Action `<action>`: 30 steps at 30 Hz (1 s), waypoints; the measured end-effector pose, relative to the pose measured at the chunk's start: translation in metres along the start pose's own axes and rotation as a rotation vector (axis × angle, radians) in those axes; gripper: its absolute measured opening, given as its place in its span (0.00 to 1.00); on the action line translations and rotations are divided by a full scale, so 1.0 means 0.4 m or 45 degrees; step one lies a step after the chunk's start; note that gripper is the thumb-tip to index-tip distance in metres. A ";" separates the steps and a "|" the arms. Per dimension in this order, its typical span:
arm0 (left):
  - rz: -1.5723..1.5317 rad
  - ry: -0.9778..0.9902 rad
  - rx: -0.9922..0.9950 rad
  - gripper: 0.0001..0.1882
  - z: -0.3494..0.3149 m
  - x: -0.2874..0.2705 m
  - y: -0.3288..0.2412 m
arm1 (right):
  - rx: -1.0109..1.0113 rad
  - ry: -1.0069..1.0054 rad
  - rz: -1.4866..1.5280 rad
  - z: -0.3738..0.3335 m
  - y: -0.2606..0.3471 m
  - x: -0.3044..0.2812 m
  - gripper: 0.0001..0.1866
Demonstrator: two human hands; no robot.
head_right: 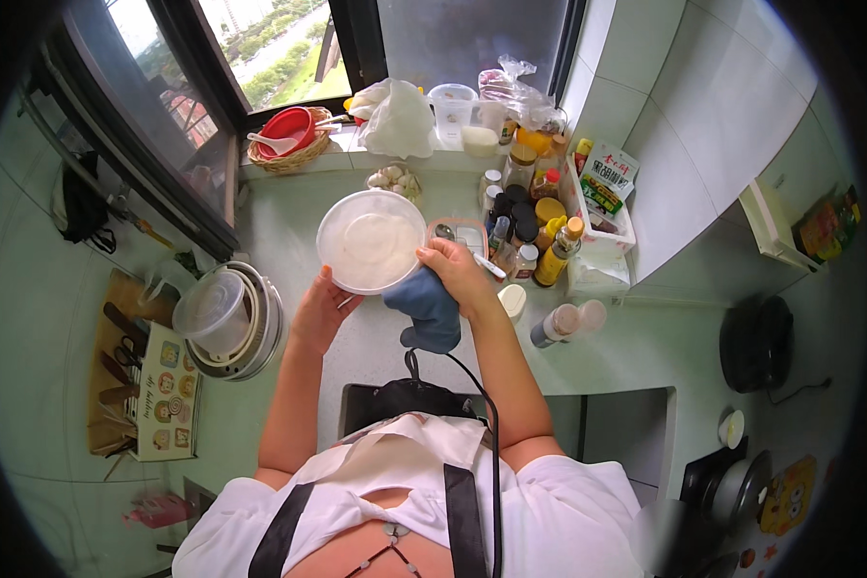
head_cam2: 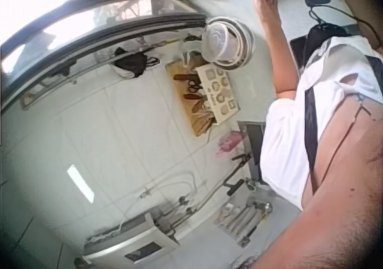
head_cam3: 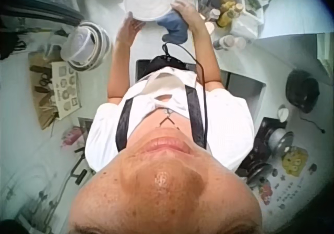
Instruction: The person cleans a plastic container by hand using a cloth, then washes the cloth and the container lid in the sink under running water.
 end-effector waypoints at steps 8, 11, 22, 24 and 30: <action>-0.055 -0.071 -0.081 0.28 -0.068 -0.076 0.103 | 0.113 -0.064 0.043 -0.046 -0.082 0.038 0.11; -0.060 -0.092 -0.107 0.27 -0.091 -0.083 0.118 | 0.121 -0.089 0.066 -0.065 -0.101 0.051 0.10; -0.005 -0.024 -0.056 0.24 -0.138 -0.137 0.079 | 0.190 0.052 -0.141 -0.061 -0.132 0.085 0.09; 0.010 0.013 -0.075 0.23 -0.137 -0.147 0.073 | 0.211 0.042 -0.181 -0.070 -0.128 0.087 0.09; -0.001 0.088 -0.125 0.24 -0.112 -0.173 0.091 | 0.167 0.031 -0.091 -0.066 -0.146 0.079 0.08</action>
Point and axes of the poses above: each hand's wrist, its own z-axis towards the middle knuckle, its own x-axis out of the palm, y = z × x, the point moved 2 cm from there along z, towards the middle knuckle, and after that the axes turned 6 degrees about y, right-handed, at the moved point
